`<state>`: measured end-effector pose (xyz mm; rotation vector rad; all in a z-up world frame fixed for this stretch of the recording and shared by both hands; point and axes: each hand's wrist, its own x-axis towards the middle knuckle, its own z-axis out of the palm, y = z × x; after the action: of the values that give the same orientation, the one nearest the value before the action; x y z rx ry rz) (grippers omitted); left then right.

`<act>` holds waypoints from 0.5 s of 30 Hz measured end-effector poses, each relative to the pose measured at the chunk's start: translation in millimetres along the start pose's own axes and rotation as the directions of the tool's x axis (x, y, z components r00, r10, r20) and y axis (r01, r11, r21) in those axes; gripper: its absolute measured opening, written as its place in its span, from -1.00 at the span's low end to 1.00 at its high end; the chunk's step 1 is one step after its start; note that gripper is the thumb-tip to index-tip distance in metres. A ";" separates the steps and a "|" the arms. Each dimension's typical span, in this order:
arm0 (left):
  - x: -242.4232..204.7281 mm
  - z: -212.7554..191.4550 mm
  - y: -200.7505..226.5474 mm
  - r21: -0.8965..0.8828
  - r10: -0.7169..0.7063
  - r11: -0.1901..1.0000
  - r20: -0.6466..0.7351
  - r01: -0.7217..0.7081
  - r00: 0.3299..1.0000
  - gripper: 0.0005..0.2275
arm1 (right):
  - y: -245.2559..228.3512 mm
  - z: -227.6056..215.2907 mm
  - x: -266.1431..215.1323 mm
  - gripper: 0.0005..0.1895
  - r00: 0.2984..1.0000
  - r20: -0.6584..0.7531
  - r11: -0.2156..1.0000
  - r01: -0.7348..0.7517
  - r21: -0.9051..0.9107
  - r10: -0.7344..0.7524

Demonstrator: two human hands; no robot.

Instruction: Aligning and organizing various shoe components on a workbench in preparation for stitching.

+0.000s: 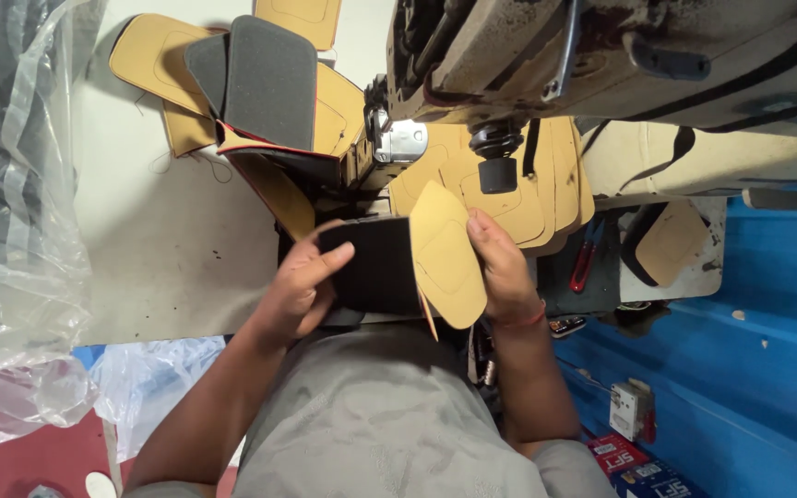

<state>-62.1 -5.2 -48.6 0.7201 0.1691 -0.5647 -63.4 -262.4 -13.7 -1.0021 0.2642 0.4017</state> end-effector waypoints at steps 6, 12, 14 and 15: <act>6.8 9.8 -18.6 -0.285 -0.261 0.909 0.177 0.303 0.949 -0.68 | -2.5 21.9 -16.2 -0.62 0.981 -0.170 0.991 0.106 0.079 -0.092; 29.4 3.3 -35.4 -0.362 -0.196 0.879 0.321 0.311 0.927 -0.69 | 21.6 -6.8 -16.9 -0.69 0.935 -0.145 0.945 0.325 -0.022 -0.325; 38.3 4.5 -36.6 -0.358 -0.207 0.886 0.264 0.295 0.942 -0.68 | 11.5 3.0 -18.6 -0.64 0.939 -0.157 0.952 0.298 -0.074 -0.306; 40.4 3.5 -37.1 -0.390 -0.224 0.871 0.225 0.299 0.948 -0.64 | 8.4 8.0 -20.7 -0.61 0.981 -0.078 0.984 0.178 -0.028 -0.180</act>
<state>-48.6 -47.5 -80.9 0.2233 0.2199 -0.8183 -85.4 -255.8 -7.8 -1.0547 0.2400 0.2014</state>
